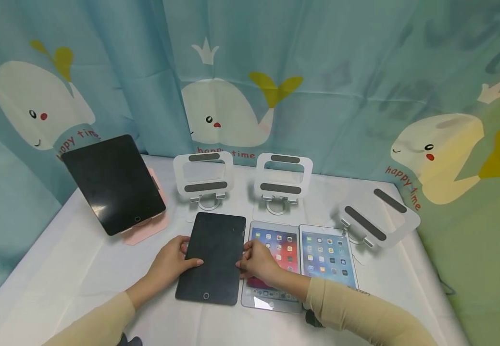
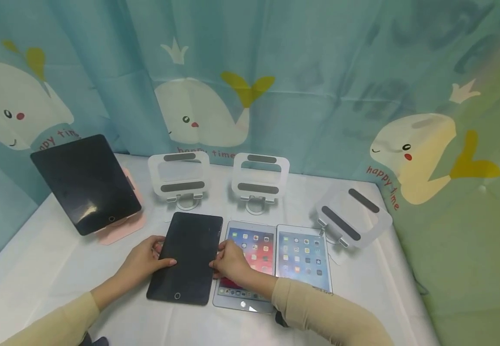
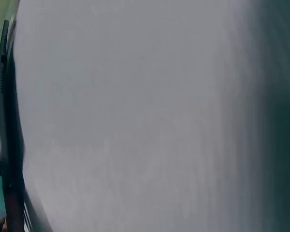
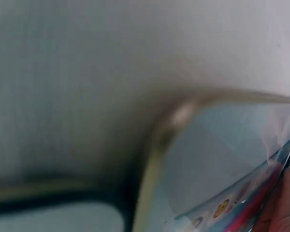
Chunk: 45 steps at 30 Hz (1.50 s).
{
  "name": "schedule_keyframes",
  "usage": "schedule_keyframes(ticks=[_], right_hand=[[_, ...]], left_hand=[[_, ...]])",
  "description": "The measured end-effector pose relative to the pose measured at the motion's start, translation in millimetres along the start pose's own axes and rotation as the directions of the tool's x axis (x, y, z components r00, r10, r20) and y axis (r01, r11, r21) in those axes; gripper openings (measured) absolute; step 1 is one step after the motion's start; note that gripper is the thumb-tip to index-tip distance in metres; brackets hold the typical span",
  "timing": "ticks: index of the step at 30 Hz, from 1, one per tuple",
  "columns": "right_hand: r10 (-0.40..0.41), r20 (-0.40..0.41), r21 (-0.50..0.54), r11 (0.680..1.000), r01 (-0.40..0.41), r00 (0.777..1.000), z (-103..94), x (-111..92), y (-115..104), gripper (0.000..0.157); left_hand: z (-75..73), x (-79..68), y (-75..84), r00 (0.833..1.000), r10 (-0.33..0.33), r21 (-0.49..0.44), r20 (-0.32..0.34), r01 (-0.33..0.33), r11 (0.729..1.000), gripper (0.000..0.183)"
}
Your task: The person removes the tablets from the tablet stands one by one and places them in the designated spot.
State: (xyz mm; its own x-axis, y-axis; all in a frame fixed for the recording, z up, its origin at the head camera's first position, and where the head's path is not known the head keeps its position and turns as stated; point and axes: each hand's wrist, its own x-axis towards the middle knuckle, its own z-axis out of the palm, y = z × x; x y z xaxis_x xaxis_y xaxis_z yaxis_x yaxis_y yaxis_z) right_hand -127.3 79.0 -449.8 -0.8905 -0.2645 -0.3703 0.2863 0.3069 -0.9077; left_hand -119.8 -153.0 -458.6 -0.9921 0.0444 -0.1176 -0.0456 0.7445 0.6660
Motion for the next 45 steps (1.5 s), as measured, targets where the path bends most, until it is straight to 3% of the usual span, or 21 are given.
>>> schedule_keyframes(ticks=[7, 13, 21, 28, 32, 37, 45], right_hand=[[0.008, -0.016, -0.001, 1.0, -0.008, 1.0, -2.1, -10.6, -3.6, 0.04], [-0.04, 0.041, -0.12, 0.992, 0.045, 0.998, -15.0, -10.6, -7.5, 0.043], [-0.099, 0.106, -0.313, 0.941, 0.128, 0.989, -29.5, -2.2, -16.6, 0.042], [-0.116, 0.108, -0.28, 0.949, 0.142, 0.987, -32.8, 3.0, -22.6, 0.041], [-0.132, 0.101, -0.311, 0.937, 0.158, 0.986, -32.9, 4.4, -24.8, 0.042], [-0.165, 0.069, -0.341, 0.923, 0.179, 0.984, -30.5, 7.9, -30.5, 0.044], [-0.208, 0.023, -0.304, 0.93, 0.205, 0.978, -22.8, 15.6, -41.4, 0.044]], left_hand=[[-0.9, 0.4, 1.3, 1.0, 0.001, -0.002, -0.001, -0.001, 1.0, 0.063], [1.2, 3.9, 4.1, 1.0, 0.012, -0.02, 0.009, -0.012, 1.0, 0.064], [-3.3, 4.8, 5.1, 1.0, 0.009, -0.04, 0.028, -0.008, 0.999, 0.049], [-10.0, 2.5, 7.3, 1.0, 0.019, -0.062, -0.009, -0.019, 0.998, 0.042], [-9.9, -0.4, 11.2, 0.999, 0.037, -0.07, -0.031, -0.039, 0.997, 0.043], [-12.3, -4.3, 15.6, 0.998, 0.008, -0.124, -0.07, -0.017, 0.992, 0.044], [-25.8, -9.6, 15.4, 0.988, -0.027, -0.203, -0.154, -0.005, 0.979, 0.048]])
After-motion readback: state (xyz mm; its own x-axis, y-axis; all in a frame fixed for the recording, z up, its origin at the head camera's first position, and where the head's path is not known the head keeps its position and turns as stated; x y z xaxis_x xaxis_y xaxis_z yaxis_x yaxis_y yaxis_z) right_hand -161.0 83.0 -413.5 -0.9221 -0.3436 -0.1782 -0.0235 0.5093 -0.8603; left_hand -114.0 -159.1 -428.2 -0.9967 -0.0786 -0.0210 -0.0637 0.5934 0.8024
